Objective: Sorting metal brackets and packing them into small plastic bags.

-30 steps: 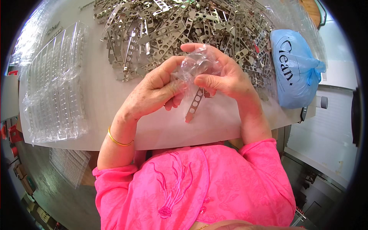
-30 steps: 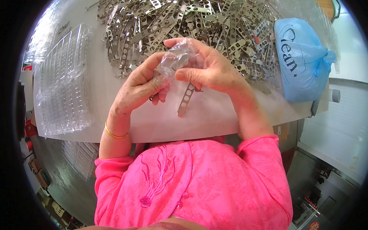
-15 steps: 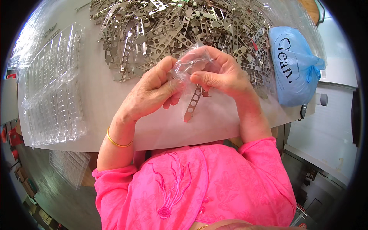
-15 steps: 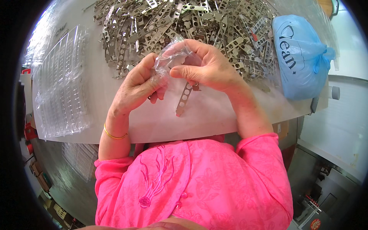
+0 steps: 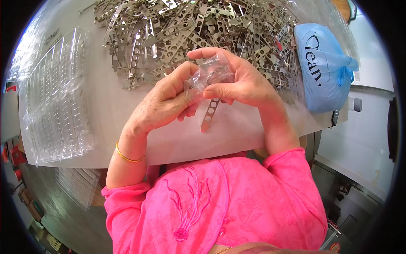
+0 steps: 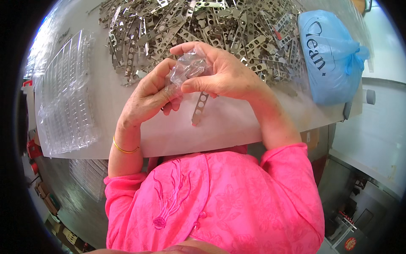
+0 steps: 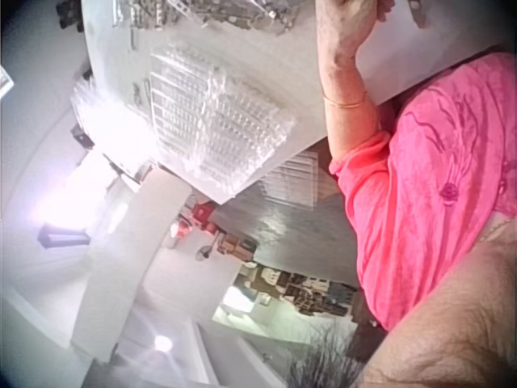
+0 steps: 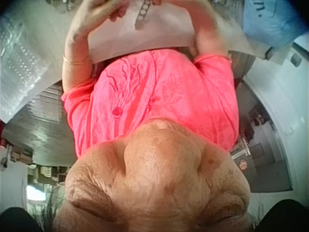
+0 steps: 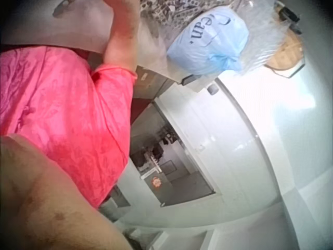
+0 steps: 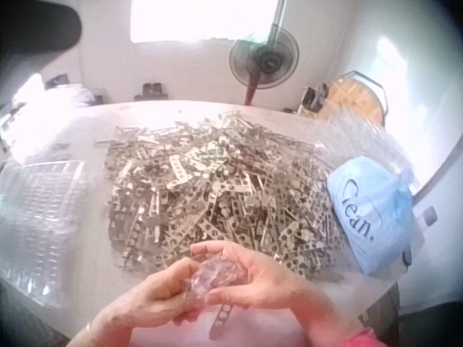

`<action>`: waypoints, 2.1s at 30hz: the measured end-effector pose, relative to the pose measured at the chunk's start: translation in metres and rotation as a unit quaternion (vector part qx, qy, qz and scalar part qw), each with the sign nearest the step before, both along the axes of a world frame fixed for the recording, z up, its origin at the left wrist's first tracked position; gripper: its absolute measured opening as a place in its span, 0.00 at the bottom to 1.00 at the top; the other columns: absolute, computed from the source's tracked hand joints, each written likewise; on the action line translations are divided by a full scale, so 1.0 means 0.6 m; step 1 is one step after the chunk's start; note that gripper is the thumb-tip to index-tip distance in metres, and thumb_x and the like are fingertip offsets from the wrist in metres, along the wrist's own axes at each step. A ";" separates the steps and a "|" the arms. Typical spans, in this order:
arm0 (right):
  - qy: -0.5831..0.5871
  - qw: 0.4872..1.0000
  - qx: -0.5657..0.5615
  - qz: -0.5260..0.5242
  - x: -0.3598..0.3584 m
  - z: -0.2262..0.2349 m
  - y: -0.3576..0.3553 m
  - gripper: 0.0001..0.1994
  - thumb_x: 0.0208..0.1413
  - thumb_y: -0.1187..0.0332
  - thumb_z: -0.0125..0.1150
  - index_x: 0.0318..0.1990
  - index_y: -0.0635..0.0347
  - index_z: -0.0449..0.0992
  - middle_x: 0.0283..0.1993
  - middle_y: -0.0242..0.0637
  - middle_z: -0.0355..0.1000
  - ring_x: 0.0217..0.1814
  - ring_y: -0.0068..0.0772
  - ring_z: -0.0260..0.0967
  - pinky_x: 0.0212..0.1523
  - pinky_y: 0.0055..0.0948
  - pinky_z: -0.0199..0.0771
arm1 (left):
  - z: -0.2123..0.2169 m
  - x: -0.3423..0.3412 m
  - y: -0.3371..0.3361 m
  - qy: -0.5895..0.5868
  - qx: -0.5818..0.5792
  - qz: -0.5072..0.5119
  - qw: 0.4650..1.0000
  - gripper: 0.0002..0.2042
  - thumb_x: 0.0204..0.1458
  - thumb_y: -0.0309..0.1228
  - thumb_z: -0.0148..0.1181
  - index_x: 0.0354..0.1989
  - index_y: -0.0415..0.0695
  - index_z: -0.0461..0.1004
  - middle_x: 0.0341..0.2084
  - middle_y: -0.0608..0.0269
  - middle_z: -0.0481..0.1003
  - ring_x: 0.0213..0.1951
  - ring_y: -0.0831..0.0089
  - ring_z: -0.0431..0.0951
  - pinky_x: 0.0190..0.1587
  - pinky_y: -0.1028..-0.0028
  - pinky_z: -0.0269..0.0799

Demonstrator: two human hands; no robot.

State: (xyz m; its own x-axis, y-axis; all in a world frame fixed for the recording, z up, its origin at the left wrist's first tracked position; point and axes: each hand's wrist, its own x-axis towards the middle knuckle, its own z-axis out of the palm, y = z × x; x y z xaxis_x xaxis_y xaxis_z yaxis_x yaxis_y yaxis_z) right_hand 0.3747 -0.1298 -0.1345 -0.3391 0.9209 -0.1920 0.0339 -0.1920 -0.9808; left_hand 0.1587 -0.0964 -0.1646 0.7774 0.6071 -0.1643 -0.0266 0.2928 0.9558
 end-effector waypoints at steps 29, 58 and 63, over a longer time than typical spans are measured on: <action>-0.057 0.998 0.022 -0.024 0.001 -0.007 -0.004 0.07 0.66 0.66 0.58 0.39 0.59 0.71 0.25 0.27 0.69 0.19 0.13 0.61 0.19 0.18 0.62 | 0.004 0.005 -0.001 0.058 0.033 0.037 0.997 0.09 0.65 0.30 0.54 0.47 0.39 0.65 0.24 0.68 0.73 0.25 0.83 0.72 0.26 0.80 0.69; 0.090 0.977 0.069 -0.183 0.021 -0.012 0.011 0.10 0.68 0.62 0.56 0.42 0.60 0.69 0.18 0.21 0.55 0.14 0.13 0.46 0.15 0.21 0.58 | -0.014 0.009 0.010 -0.034 0.149 0.296 0.943 0.03 0.66 0.25 0.51 0.40 0.38 0.68 0.30 0.62 0.77 0.28 0.79 0.78 0.30 0.80 0.75; 0.098 0.976 0.092 -0.172 0.016 -0.017 0.007 0.10 0.68 0.62 0.55 0.42 0.60 0.69 0.18 0.22 0.55 0.15 0.13 0.46 0.15 0.21 0.58 | -0.016 0.013 0.004 -0.012 0.060 0.246 0.967 0.03 0.64 0.23 0.51 0.42 0.37 0.66 0.28 0.59 0.77 0.25 0.78 0.78 0.27 0.78 0.75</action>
State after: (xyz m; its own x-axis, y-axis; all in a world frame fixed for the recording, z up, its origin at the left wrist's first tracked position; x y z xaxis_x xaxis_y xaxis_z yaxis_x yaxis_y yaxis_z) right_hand 0.3842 -0.1254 -0.1447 -0.0173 0.9995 0.0257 -0.1932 0.0218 -0.9809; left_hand 0.1664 -0.0939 -0.1740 0.3921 0.9183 -0.0553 -0.1573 0.1262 0.9795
